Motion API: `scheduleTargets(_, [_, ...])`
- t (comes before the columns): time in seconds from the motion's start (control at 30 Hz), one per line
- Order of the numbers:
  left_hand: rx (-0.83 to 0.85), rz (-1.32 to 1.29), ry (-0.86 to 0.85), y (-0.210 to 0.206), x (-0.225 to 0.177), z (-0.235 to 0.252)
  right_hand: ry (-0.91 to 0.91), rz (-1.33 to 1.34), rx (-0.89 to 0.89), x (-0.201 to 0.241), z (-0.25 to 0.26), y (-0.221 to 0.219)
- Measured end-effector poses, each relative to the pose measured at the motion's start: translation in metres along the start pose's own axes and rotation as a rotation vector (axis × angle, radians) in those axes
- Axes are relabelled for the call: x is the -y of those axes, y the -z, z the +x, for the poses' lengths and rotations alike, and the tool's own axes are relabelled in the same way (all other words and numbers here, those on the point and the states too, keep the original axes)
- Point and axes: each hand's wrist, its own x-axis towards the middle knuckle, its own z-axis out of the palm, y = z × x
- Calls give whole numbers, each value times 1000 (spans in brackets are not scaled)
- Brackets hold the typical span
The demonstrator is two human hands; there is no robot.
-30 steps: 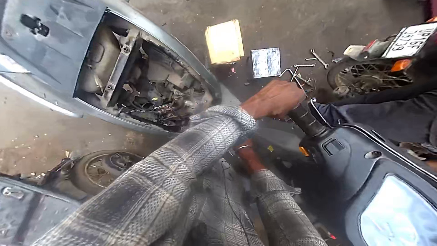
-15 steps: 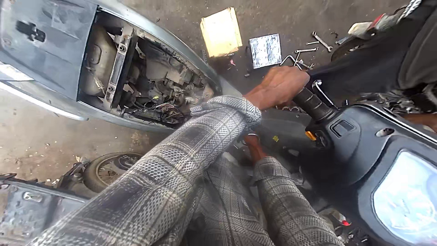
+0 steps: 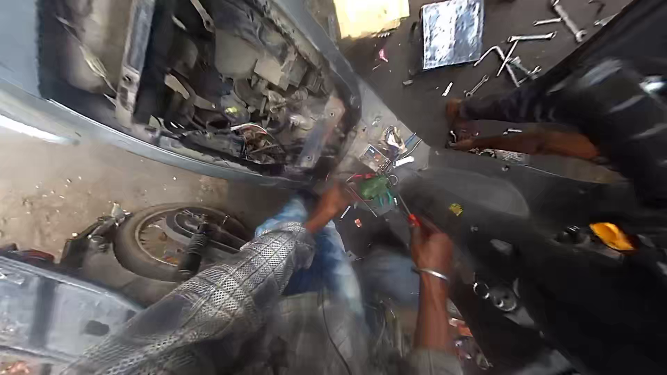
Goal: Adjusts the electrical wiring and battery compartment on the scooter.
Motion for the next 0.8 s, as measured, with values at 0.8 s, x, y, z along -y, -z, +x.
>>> scheduleTargets(0.8, [273, -422, 203, -131, 2, 113, -49, 214, -43, -43, -15, -76])
